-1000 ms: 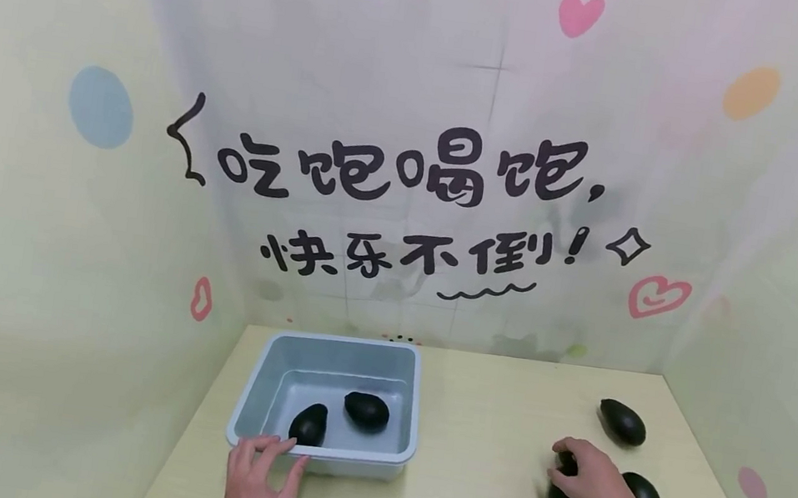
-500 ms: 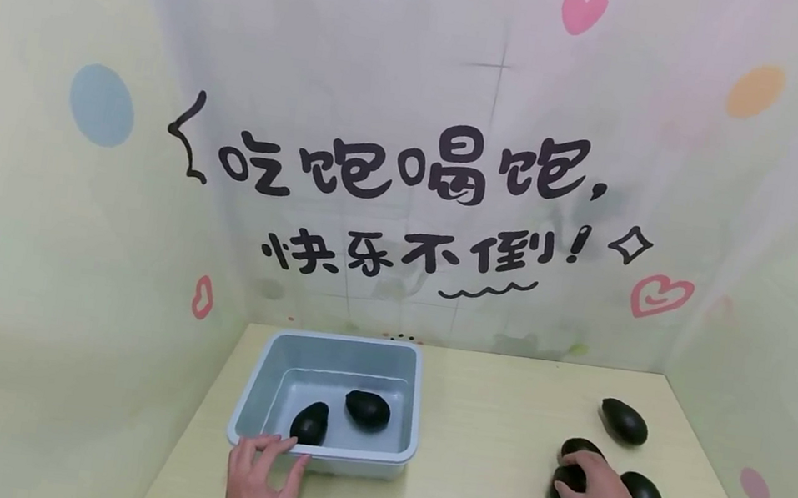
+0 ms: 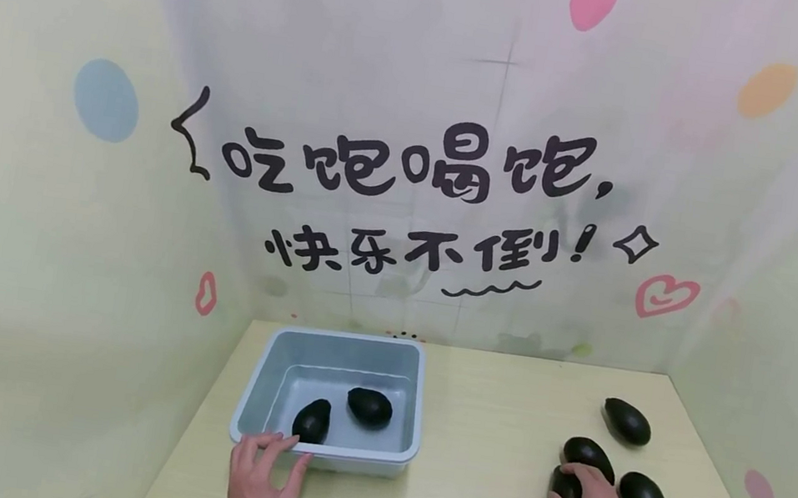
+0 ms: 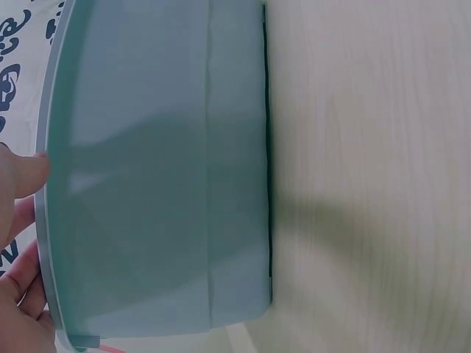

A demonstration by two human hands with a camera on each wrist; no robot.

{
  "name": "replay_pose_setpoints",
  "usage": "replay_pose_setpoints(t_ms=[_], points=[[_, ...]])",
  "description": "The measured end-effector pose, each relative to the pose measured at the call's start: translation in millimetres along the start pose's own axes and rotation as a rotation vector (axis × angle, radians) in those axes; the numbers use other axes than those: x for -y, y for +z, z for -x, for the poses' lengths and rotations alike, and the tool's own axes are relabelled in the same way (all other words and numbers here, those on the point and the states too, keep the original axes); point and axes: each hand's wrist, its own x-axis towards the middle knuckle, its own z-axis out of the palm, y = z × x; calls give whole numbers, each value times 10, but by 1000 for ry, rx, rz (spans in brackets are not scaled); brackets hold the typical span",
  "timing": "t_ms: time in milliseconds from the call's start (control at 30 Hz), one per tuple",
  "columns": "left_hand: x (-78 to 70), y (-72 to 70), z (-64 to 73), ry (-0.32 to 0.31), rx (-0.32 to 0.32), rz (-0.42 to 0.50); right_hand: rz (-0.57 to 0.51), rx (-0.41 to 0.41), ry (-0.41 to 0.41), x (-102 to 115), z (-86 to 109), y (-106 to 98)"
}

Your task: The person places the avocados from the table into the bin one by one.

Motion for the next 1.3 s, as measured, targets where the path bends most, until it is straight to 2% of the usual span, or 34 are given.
replay_pose_setpoints(t_ms=[300, 467, 700, 833, 967, 1100, 1300], points=[[-5, -1, 19, -14, 5, 2, 22, 22, 49, -6, 35, 72], [-14, 0, 18, -25, 16, -8, 7, 4, 43, 2, 64, 65], [2, 4, -7, 8, 1, -11, -5, 10, 47, 3, 75, 32], [-24, -26, -45, 4, 26, -71, -13, 17, 50, 4, 66, 10], [-62, -55, -82, -37, 70, -114, -14, 31, 59, 26, 50, -11], [-87, -67, -110, -71, 97, -128, -17, 39, 71, 64, 42, -26], [-111, -79, -119, -73, 105, -131, -11, 32, 57, 100, 56, -40]])
